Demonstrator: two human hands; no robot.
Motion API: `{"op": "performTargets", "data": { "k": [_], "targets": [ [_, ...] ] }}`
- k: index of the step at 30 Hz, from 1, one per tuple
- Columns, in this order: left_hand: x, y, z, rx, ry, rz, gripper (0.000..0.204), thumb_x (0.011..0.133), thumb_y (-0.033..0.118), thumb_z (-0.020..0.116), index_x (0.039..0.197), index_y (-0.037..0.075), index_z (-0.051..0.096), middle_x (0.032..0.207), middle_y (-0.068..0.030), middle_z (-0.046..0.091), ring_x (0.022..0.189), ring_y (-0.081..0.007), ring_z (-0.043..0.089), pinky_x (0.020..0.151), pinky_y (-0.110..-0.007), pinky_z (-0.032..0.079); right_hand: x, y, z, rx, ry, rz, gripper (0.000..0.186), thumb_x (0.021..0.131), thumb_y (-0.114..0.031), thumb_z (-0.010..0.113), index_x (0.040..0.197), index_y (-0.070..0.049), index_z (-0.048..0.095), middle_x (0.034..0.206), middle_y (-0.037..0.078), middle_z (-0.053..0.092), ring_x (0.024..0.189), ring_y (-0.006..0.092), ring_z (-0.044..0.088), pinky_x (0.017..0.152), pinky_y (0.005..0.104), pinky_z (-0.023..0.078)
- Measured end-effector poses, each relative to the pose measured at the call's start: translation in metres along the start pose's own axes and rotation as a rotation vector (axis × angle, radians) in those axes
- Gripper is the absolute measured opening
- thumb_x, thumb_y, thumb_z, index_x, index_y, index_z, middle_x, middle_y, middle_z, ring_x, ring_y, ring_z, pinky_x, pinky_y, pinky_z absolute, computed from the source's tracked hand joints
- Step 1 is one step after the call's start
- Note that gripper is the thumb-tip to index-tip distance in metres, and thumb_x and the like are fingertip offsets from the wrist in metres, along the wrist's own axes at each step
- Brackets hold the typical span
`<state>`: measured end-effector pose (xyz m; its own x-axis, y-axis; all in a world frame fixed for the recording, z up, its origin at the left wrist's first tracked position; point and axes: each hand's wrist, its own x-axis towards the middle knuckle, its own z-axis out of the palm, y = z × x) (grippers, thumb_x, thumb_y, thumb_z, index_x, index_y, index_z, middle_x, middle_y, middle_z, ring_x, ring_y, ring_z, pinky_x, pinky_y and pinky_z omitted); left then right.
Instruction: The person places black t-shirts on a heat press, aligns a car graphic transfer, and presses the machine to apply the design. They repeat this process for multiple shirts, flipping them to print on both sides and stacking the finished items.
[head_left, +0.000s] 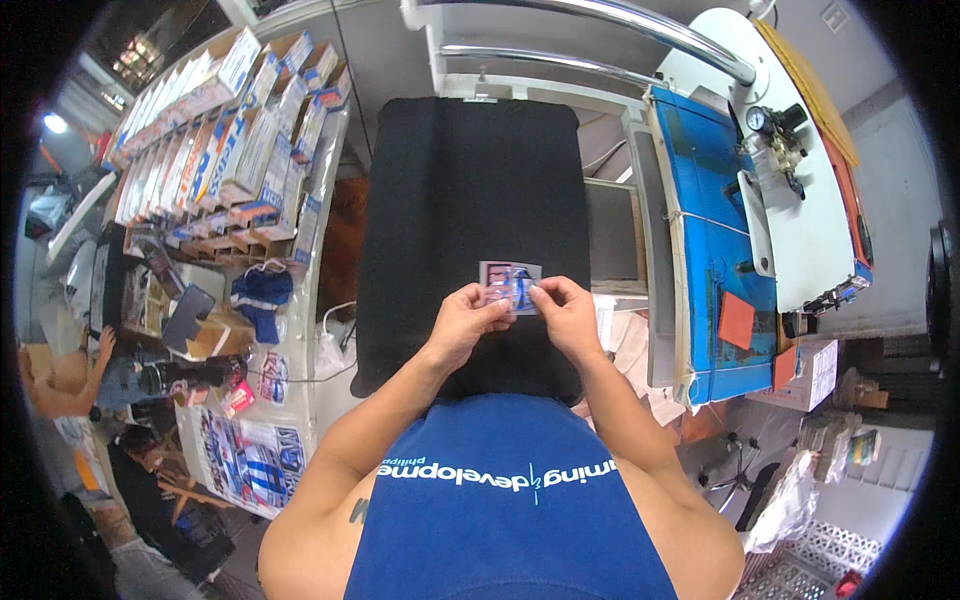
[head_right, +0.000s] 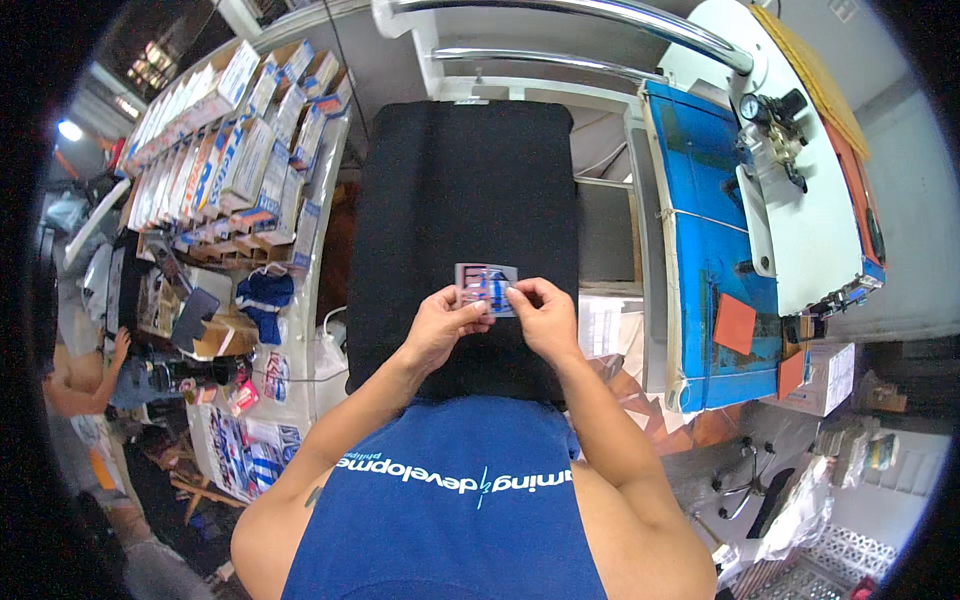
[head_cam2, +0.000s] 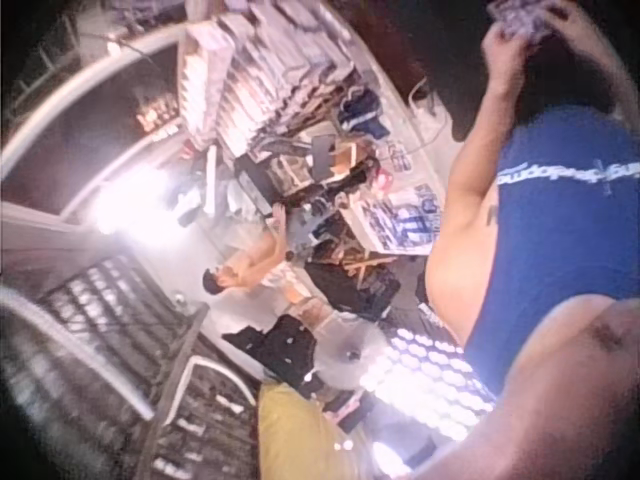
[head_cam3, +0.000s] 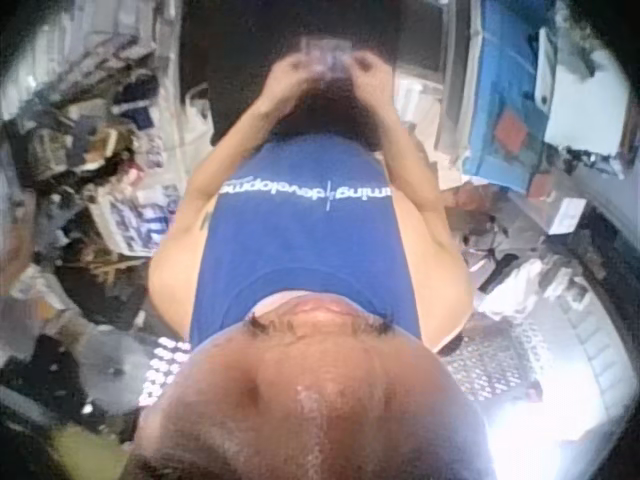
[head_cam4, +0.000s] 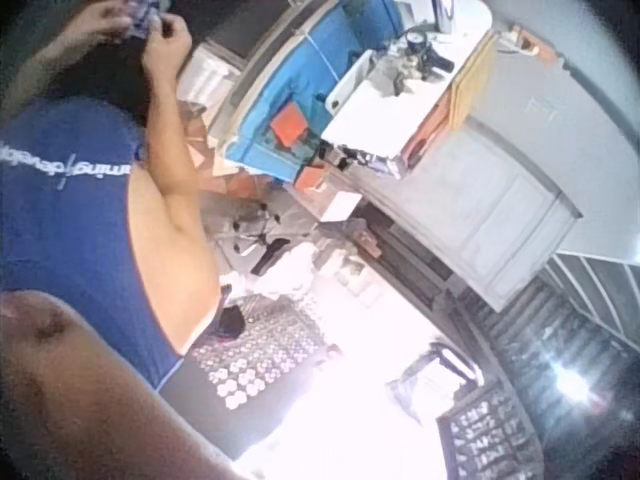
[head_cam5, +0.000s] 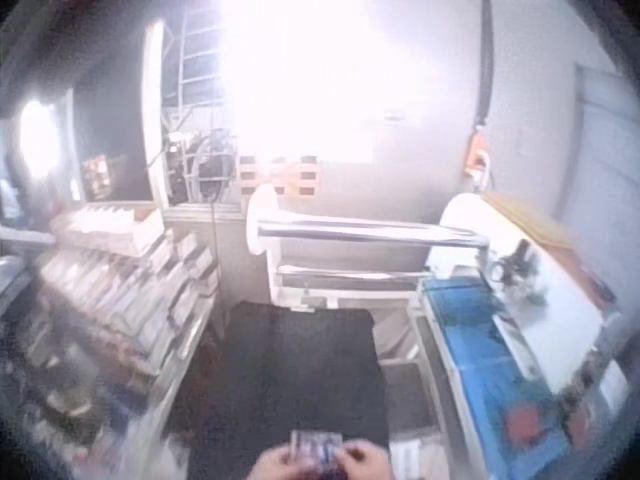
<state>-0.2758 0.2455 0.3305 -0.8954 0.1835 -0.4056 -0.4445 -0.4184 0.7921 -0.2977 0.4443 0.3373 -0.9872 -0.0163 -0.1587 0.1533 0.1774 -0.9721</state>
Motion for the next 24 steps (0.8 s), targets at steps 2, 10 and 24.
{"op": "performTargets", "data": {
  "k": [2,10,24],
  "targets": [
    [0.022,0.011,0.005,0.186,-0.039,0.054,0.026,0.098,0.011,0.074,0.121,0.001,0.064,0.105,-0.0091,0.073,0.090,-0.0154,0.071,0.082,-0.030,0.058,0.008,0.003,-0.024,-0.084,0.052,0.129,0.017,0.096,-0.016,0.076,0.099,0.001,0.076,0.084,0.003,0.073,0.078,0.0081,0.063,0.072,0.0270,0.052],
    [0.242,0.130,-0.010,1.519,0.112,0.853,0.021,0.090,0.003,0.065,0.110,0.005,0.073,0.113,-0.0155,0.070,0.111,-0.0390,0.064,0.098,-0.048,0.051,0.109,0.010,-0.066,-0.191,0.225,0.111,0.025,0.093,-0.022,0.079,0.102,0.002,0.078,0.078,0.009,0.074,0.061,0.0125,0.065,0.059,0.0312,0.052],
    [0.254,0.109,0.006,1.509,-0.026,0.963,0.030,0.094,0.013,0.064,0.123,0.006,0.067,0.131,-0.0134,0.064,0.134,-0.0353,0.053,0.114,-0.061,0.036,0.252,-0.003,-0.052,-0.649,0.438,-0.265,0.026,0.090,-0.021,0.074,0.110,-0.005,0.073,0.111,0.018,0.069,0.106,0.0383,0.065,0.094,0.0475,0.052]
  ]
}}
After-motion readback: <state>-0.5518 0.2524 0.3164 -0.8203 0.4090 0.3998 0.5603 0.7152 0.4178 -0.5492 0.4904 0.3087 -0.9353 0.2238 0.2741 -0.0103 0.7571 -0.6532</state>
